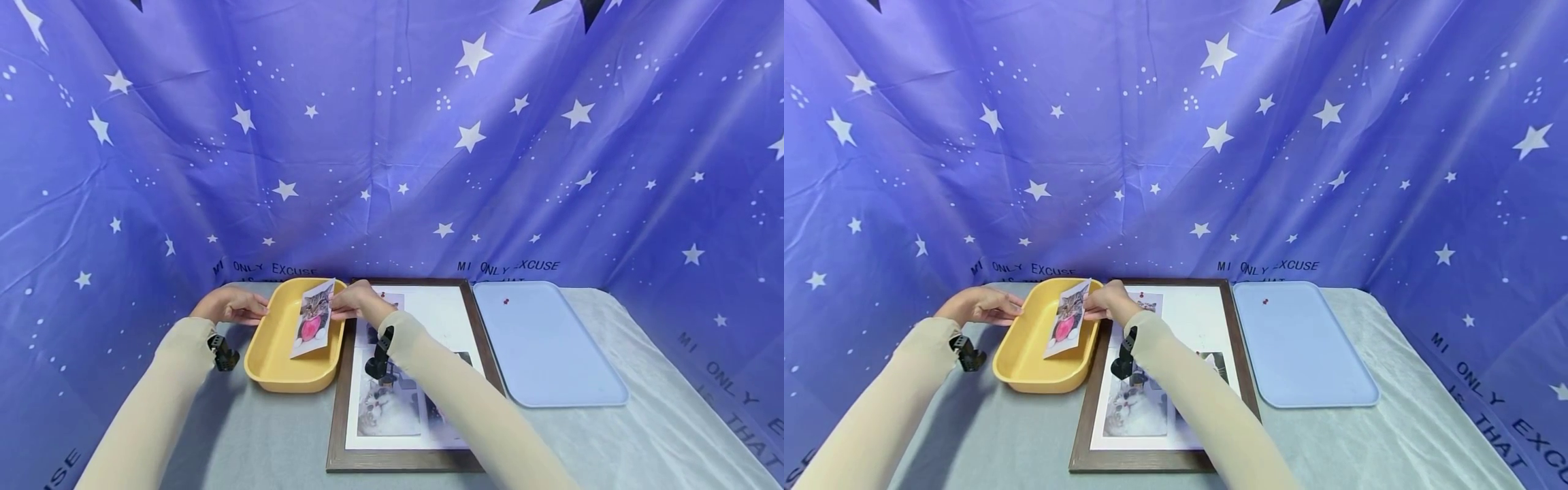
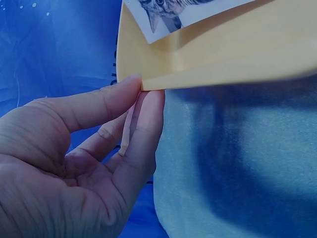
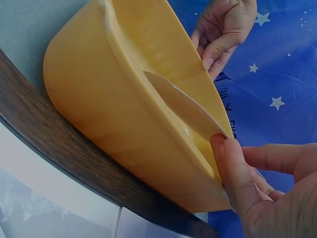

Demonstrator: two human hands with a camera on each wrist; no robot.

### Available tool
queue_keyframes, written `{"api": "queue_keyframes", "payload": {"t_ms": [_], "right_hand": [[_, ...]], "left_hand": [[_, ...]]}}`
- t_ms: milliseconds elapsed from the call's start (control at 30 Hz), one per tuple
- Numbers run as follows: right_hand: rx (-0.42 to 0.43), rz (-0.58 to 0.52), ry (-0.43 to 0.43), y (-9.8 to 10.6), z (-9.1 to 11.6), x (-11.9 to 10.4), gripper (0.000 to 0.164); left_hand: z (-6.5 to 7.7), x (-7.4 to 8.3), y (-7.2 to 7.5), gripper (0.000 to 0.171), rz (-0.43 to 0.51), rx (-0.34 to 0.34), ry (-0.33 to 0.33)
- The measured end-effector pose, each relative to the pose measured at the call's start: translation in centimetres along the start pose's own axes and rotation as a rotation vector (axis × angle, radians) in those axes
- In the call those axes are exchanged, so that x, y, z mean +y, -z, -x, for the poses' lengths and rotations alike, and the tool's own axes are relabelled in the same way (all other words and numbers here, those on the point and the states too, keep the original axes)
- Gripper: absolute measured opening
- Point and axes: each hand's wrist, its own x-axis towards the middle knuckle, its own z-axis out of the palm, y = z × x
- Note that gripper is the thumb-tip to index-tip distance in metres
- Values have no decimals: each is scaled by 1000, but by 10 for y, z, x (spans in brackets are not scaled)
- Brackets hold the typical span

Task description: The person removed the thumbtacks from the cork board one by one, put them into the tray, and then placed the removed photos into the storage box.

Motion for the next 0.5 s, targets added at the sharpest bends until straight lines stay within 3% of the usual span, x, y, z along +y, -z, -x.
{"api": "queue_keyframes", "payload": {"t_ms": [500], "right_hand": [[97,56,6,-10,-2,1,14]], "left_hand": [[-1,-2,0,51,4,18,7]]}}
